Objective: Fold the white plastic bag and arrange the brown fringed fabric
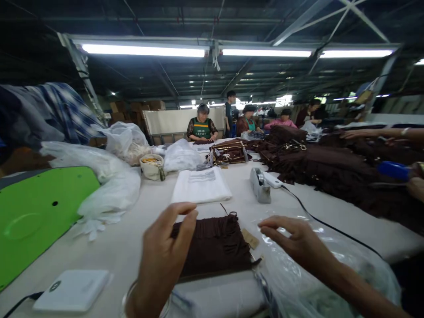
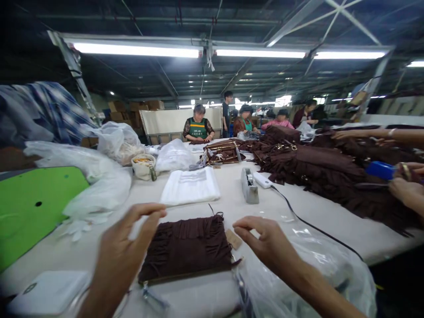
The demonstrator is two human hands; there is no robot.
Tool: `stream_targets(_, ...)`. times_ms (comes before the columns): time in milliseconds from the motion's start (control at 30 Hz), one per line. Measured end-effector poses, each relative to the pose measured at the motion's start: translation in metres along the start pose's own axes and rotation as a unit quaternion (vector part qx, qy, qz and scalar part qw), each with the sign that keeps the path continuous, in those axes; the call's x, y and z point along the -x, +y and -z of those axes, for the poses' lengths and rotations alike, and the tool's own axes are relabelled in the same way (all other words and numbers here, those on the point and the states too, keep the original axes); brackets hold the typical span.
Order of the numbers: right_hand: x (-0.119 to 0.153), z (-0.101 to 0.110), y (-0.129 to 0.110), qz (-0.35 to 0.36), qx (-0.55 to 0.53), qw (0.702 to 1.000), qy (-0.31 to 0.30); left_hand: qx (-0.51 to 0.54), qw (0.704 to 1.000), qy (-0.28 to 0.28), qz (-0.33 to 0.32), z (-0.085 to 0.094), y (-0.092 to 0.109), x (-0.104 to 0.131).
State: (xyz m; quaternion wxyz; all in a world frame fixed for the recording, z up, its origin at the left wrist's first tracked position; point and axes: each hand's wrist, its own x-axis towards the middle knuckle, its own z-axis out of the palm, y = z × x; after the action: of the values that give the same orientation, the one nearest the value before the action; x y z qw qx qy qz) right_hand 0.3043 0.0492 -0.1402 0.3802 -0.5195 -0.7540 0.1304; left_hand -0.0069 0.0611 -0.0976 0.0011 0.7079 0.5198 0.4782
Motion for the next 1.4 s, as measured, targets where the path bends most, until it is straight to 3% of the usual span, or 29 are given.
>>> stream_targets(67,0.006,-0.045,0.046,-0.064,0.022,0.996,-0.060,-0.048,0.989,-0.129,-0.046,-0.057,-0.024,0.004)
stream_targets(133,0.014,-0.081,0.088,-0.086,0.092,0.990,-0.070,-0.136,0.958,-0.246,-0.056,-0.104,-0.057,0.018)
stream_targets(200,0.018,-0.103,0.113,-0.073,0.162,0.982,-0.061,-0.199,0.930,-0.304,-0.059,-0.133,-0.087,0.034)
stream_targets(267,0.014,-0.109,0.120,-0.058,0.203,0.975,-0.074,-0.235,0.916,-0.318,-0.071,-0.145,-0.106,0.047)
stream_targets(400,-0.010,-0.098,0.111,-0.074,0.212,0.963,-0.153,-0.265,0.910,-0.308,-0.088,-0.145,-0.110,0.053)
stream_targets(567,-0.027,-0.086,0.112,-0.138,0.189,0.953,-0.194,-0.252,0.912,-0.314,-0.076,-0.135,-0.101,0.046)
stream_targets(700,-0.044,-0.084,0.095,-0.093,0.123,0.977,-0.149,-0.248,0.925,-0.284,-0.049,-0.125,-0.104,0.045)
stream_targets(800,-0.068,-0.097,0.071,-0.013,0.036,0.995,-0.093,-0.252,0.929,-0.265,-0.045,-0.127,-0.114,0.055)
stream_targets(867,-0.088,-0.115,0.062,-0.004,0.011,0.998,-0.066,-0.243,0.932,-0.267,-0.041,-0.131,-0.121,0.062)
stream_targets(1000,-0.120,-0.157,0.076,-0.142,0.055,0.985,-0.082,-0.232,0.938,-0.256,-0.038,-0.137,-0.128,0.071)
stream_targets(1100,-0.129,-0.177,0.088,-0.173,0.064,0.975,-0.123,-0.234,0.940,-0.247,-0.037,-0.137,-0.127,0.071)
stream_targets(1233,-0.131,-0.180,0.083,-0.156,0.023,0.979,-0.128,-0.241,0.940,-0.238,-0.037,-0.137,-0.125,0.070)
stream_targets(1400,-0.116,-0.159,0.069,-0.122,-0.074,0.984,-0.109,-0.231,0.945,-0.229,-0.027,-0.138,-0.126,0.073)
